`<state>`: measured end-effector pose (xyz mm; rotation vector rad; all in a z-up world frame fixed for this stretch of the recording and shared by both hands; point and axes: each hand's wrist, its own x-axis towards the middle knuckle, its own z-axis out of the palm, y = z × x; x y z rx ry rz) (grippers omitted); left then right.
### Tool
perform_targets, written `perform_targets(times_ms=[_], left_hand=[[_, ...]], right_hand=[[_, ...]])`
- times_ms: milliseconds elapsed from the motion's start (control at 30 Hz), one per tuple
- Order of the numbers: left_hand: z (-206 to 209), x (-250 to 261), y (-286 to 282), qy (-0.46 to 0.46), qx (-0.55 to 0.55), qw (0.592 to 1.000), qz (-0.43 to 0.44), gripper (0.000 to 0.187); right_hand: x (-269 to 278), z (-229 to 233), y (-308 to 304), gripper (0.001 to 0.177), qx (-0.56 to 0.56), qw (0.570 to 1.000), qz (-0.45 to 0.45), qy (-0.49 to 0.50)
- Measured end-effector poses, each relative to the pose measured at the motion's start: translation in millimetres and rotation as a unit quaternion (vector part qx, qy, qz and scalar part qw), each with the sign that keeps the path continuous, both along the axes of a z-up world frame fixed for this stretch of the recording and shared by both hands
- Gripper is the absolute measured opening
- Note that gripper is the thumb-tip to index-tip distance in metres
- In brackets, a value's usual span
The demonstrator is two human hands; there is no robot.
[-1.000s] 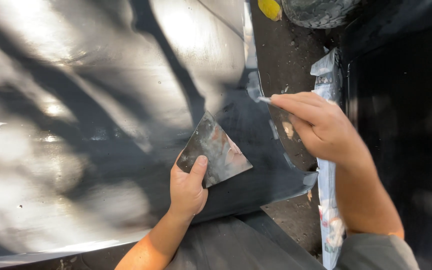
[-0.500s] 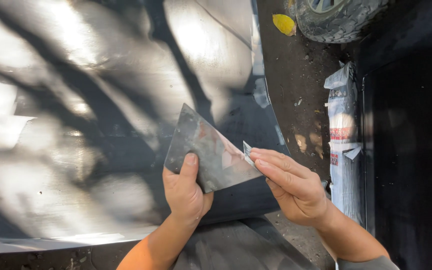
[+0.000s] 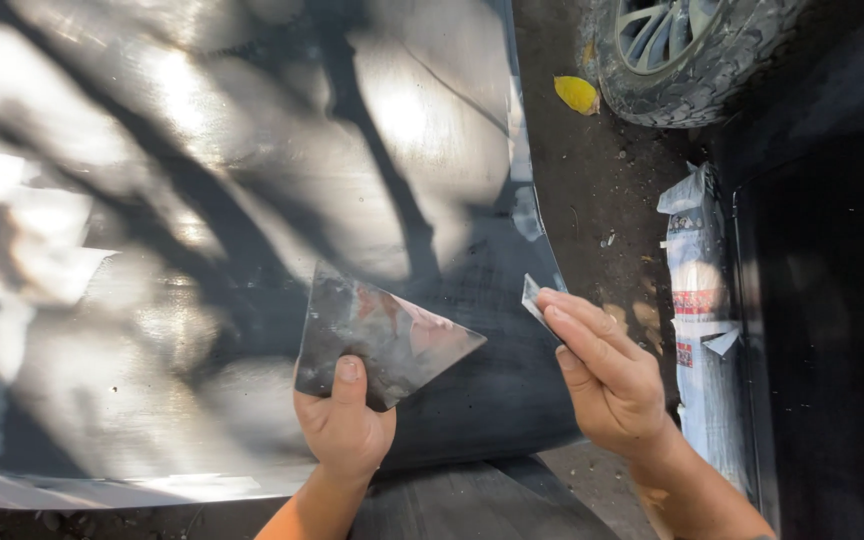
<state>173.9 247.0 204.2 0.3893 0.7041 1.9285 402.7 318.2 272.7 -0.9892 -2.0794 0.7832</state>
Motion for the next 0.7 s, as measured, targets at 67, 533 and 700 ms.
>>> perform_targets(times_ms=[67,533,700], left_hand=[[4.0,4.8,0.2,0.027,-0.008,1.000,0.001,0.040],[-3.3,35.5,-36.0,0.190,0.002,0.977,0.091,0.040],[-15.6,33.0,-87.2,0.236,0.012,0.971,0.029,0.040]], right_hand=[[-0.4,-6.9,-2.9,0.034,-0.005,1.000,0.005,0.012],[-28.0,-12.8,-77.2,0.045,-0.031,0.996,0.068,0.045],[-51.3,-25.6,-136.4,0.050,-0.019,0.997,0.049,0.056]])
